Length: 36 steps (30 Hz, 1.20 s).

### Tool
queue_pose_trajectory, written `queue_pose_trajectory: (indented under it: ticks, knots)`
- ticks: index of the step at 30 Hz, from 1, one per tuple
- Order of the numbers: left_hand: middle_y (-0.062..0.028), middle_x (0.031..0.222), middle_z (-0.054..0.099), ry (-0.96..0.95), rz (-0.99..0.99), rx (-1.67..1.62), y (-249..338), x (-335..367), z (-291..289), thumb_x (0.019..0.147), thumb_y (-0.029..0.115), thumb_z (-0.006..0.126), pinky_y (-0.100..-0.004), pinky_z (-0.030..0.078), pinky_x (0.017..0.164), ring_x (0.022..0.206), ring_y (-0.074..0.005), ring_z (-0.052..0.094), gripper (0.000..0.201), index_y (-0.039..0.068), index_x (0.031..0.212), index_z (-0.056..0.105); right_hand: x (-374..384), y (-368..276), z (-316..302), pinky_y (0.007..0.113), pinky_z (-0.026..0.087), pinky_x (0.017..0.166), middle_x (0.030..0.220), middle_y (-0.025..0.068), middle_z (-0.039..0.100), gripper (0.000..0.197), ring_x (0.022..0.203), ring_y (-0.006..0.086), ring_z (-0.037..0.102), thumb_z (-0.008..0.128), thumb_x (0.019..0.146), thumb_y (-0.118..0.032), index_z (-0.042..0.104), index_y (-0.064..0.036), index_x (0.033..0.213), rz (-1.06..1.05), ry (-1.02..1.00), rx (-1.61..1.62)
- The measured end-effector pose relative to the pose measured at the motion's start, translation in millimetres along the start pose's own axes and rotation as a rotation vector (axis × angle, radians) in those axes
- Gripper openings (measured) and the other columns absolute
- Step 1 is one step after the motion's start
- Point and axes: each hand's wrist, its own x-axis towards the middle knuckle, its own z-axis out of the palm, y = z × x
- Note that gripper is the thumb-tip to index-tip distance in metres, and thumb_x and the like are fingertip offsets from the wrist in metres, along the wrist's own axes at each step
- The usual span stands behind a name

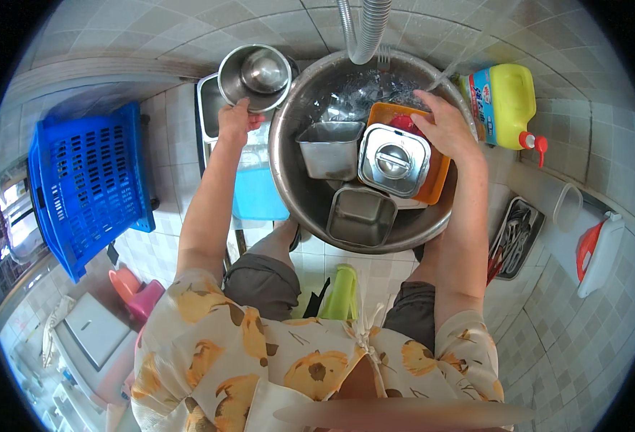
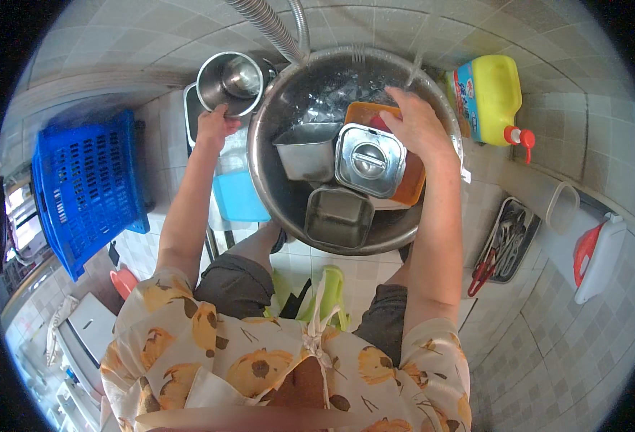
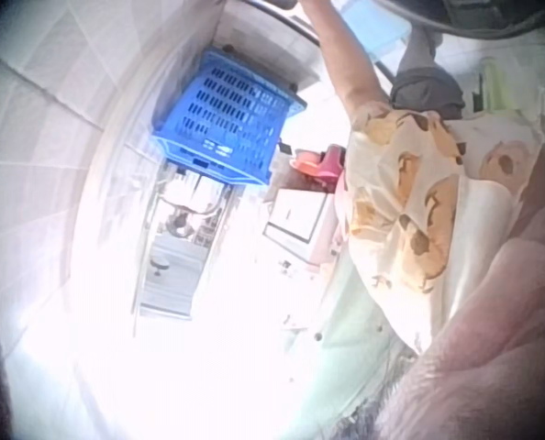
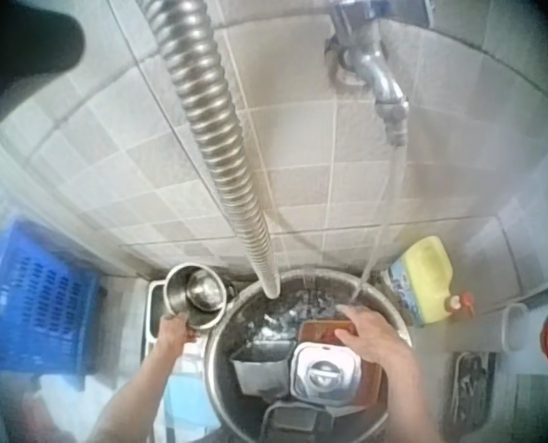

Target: The person is washing various metal and plastic containers, bowls, and utensils in a large metal basin under running water.

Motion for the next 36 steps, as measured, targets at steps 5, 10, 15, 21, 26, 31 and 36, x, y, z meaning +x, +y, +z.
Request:
queue_pose_trajectory:
  ticks: [5,10,15,21,26,31,36]
  knots:
    - [-0.016,0.075,0.066,0.029,-0.132,0.095,-1.3,16.1,-1.9,0.092,0.019,0.05,-0.0295,0.047,0.043,0.057,-0.0219,0.064,0.024,-0.004,0.091,0.054,-1.5,0.9,-0.4,0.039,0.043,0.095,0.123,0.0221,0.054,0.045,0.108,0.0343,0.056,0.059,0.086,-0.023,0.051,-0.0059,0.127,-0.002,-0.006,0.003]
    - [-0.0129,0.074,0.066,-0.001,-0.188,0.194,-4.2,34.3,0.4,0.092,0.023,0.05,-0.0312,0.046,0.045,0.057,-0.0216,0.064,0.024,-0.001,0.092,0.056,-2.2,3.8,-4.2,0.039,0.044,0.093,0.12,0.022,0.056,0.045,0.103,0.0342,0.058,0.059,0.086,-0.024,0.051,-0.0055,0.126,-0.001,-0.006,-0.023]
    - [-0.011,0.074,0.066,-0.043,-0.241,0.205,-11.1,42.6,7.0,0.091,0.025,0.049,-0.0311,0.045,0.047,0.057,-0.021,0.064,0.026,0.001,0.089,0.058,-3.8,16.4,-10.9,0.04,0.046,0.087,0.109,0.0221,0.062,0.042,0.093,0.0338,0.062,0.059,0.085,-0.024,0.055,-0.0037,0.122,0.073,0.066,0.024]
    - [-0.0085,0.066,0.063,0.105,-0.162,0.215,-10.9,11.4,6.3,0.09,0.033,0.054,-0.0286,0.041,0.04,0.047,-0.0179,0.059,0.035,0.0,0.081,0.06,-5.1,57.1,12.1,0.04,0.045,0.09,0.11,0.0229,0.061,0.04,0.102,0.036,0.059,0.058,0.086,-0.026,0.058,-0.0025,0.118,0.107,0.02,-0.094]
    - [-0.0082,0.062,0.062,-0.006,0.438,0.212,-23.8,-21.9,29.8,0.089,0.027,0.06,-0.0261,0.043,0.041,0.043,-0.0118,0.054,0.031,-0.003,0.093,0.063,-2.9,62.7,18.3,0.04,0.042,0.095,0.114,0.0229,0.059,0.042,0.109,0.0362,0.055,0.057,0.086,-0.028,0.057,-0.0017,0.118,0.166,0.002,-0.083]
    - [-0.0151,0.087,0.066,-0.272,0.774,0.68,-20.0,-53.9,108.5,0.084,0.017,0.061,-0.037,0.052,0.068,0.074,-0.0282,0.065,0.025,0.003,0.105,0.062,-3.7,74.8,26.3,0.04,0.041,0.097,0.119,0.0229,0.057,0.045,0.112,0.0358,0.053,0.057,0.086,-0.027,0.053,-0.001,0.123,0.155,-0.001,-0.084]
    - [-0.0215,0.128,0.05,-0.506,0.826,0.935,-45.7,-42.7,174.3,0.086,0.032,0.057,-0.0394,0.041,0.099,0.117,-0.0353,0.05,0.05,0.005,0.128,0.049,-9.6,77.8,33.0,0.041,0.048,0.089,0.12,0.0244,0.056,0.052,0.106,0.0361,0.057,0.058,0.087,-0.025,0.045,0.0002,0.13,0.19,-0.034,-0.01]
